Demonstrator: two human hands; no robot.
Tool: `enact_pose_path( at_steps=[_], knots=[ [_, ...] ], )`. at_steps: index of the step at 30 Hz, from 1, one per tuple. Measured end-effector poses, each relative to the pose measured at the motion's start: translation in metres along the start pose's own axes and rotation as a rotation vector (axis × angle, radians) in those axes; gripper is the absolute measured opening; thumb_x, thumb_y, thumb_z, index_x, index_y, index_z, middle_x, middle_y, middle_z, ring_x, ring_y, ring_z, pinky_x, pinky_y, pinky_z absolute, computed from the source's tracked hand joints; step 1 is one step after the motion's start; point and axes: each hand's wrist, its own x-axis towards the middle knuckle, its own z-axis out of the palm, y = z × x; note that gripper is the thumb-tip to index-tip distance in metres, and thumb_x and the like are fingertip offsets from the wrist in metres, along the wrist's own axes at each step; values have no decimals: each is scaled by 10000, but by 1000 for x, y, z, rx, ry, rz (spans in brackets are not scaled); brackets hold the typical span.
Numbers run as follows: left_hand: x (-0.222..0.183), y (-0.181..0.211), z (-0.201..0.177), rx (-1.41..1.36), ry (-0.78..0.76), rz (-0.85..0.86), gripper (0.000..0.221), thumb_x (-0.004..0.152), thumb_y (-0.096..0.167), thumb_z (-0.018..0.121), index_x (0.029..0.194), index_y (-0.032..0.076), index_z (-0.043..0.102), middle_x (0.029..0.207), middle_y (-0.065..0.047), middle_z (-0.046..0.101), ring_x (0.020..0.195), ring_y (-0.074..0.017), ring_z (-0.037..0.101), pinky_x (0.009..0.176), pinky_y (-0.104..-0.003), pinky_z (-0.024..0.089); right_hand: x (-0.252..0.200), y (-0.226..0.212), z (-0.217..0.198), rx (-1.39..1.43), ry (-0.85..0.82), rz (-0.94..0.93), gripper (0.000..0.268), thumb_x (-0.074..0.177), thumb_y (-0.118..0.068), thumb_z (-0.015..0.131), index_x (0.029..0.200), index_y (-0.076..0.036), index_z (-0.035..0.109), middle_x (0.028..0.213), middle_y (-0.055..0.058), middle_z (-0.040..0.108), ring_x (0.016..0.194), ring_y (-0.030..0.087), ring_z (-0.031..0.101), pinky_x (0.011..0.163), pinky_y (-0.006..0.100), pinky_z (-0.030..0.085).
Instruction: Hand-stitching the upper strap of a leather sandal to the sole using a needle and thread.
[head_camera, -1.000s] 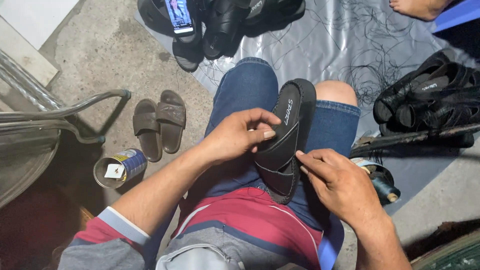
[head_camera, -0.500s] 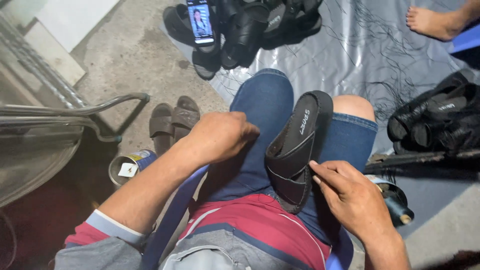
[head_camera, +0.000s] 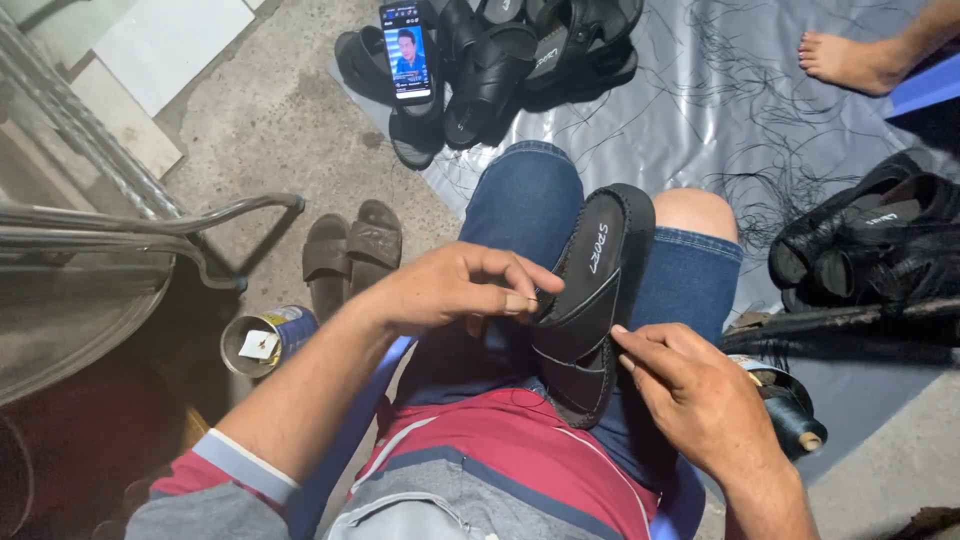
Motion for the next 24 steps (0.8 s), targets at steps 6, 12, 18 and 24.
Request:
enact_pose_path(
  at_steps=[6,12,18,24],
  knots=[
    [14,2,26,-238,50,-77,158,784,209,611,879,93,661,1016,-36,703,648,-85,603,398,-166,285,-8,-1,1,-10,44,19,269,804,-195,597,1067,-220,647,931,-41,643,827,130,622,657,284,477],
    [37,-24,26,-320,87,80,164,808,155,635,927,49,671,896,-35,656,763,-84,553,566,-200,458,-3,2,7,37,33,1,312,812,-156,578,1120,-190,615,927,9,627,838,171,611,677,304,479],
    [45,-30,21,-208,175,65,122,812,128,618,930,100,607,750,11,557,630,-55,501,525,-200,458,0,1,6,52,25,39,316,812,-162,581,1123,-204,619,934,-11,631,838,145,612,692,278,469],
    [50,-4,23,288,240,-192,246,769,188,649,922,175,457,734,87,656,633,-65,597,659,-223,430,2,1,9,55,38,39,325,829,-148,573,1146,-215,598,923,-4,628,846,151,599,698,281,465]
  ],
)
